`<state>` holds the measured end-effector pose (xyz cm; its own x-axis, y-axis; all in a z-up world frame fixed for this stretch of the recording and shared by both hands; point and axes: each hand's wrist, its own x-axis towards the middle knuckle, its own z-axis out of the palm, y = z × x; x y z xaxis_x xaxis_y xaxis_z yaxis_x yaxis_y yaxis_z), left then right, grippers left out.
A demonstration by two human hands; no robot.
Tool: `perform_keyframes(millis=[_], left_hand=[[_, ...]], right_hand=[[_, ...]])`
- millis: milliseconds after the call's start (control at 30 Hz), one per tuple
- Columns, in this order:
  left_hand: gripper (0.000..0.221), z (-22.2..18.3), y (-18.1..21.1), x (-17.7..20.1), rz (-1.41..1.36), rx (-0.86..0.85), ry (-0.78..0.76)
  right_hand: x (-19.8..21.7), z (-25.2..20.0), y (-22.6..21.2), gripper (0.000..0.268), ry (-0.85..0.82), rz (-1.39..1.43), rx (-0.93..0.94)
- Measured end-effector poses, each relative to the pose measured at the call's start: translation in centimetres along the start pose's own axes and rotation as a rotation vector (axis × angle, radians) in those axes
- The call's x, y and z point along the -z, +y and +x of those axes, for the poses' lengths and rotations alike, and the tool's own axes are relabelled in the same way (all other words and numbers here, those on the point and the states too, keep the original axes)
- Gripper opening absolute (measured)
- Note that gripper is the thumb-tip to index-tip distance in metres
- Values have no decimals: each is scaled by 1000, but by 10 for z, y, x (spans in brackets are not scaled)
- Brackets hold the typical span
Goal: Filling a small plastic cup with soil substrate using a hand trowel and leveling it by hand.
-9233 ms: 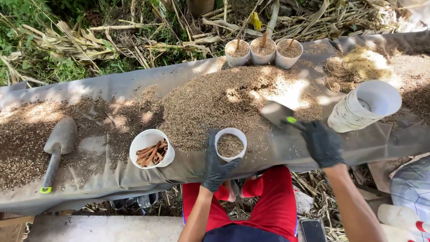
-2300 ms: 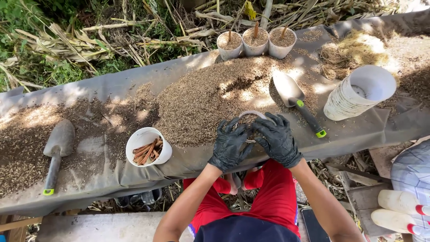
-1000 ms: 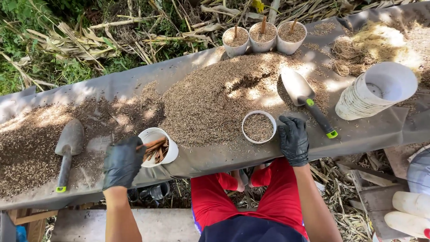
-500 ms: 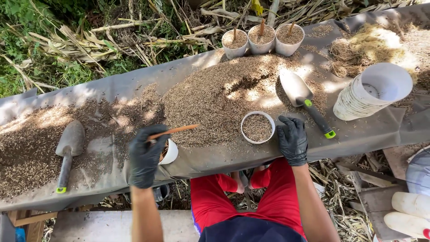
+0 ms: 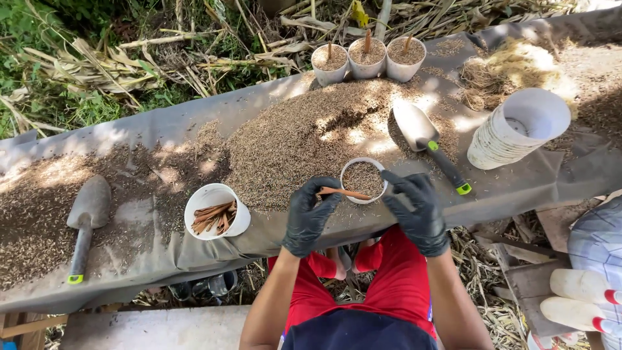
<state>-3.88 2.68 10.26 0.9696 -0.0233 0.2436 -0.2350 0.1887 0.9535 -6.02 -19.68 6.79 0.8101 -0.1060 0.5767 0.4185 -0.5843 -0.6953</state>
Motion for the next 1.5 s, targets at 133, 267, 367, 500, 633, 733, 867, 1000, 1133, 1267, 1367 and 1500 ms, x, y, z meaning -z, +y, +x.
perform_keyframes(millis=[133, 267, 367, 500, 633, 733, 867, 1000, 1133, 1267, 1367, 1500], left_hand=[[19, -2, 0, -11, 52, -72, -30], [24, -4, 14, -15, 66, -143, -55], [33, -4, -3, -5, 111, -192, -55], [41, -4, -30, 3, 292, -253, -7], [59, -9, -73, -2, 462, -327, -12], [65, -4, -83, -3, 498, -389, -86], [73, 2, -95, -8, 615, -457, -85], [68, 2, -106, -10, 650, -479, -81], [64, 2, -104, -13, 635, -465, -75], [66, 3, -108, -12, 614, -462, -84], [67, 4, -110, -12, 612, -473, -70], [68, 6, -113, -12, 593, -486, -57]], right_hand=[[-28, 3, -24, 41, -75, 74, 82], [-44, -1, -1, 26, -138, 220, 90], [-35, 4, 11, 20, -97, 297, -26], [-16, 24, 10, 12, -23, 317, -157], [-29, 18, 34, 7, -12, 230, -171], [-26, 26, 30, 5, -37, 114, -93], [-19, 42, 2, 6, -61, 80, -73], [-23, 50, -22, 5, -80, 56, -23], [-28, 48, -13, 5, -96, 64, -31], [-34, 44, 0, 10, -112, -37, 98], [-36, 43, 5, 11, -137, -113, 153], [-33, 41, 17, 13, -177, -156, 167]])
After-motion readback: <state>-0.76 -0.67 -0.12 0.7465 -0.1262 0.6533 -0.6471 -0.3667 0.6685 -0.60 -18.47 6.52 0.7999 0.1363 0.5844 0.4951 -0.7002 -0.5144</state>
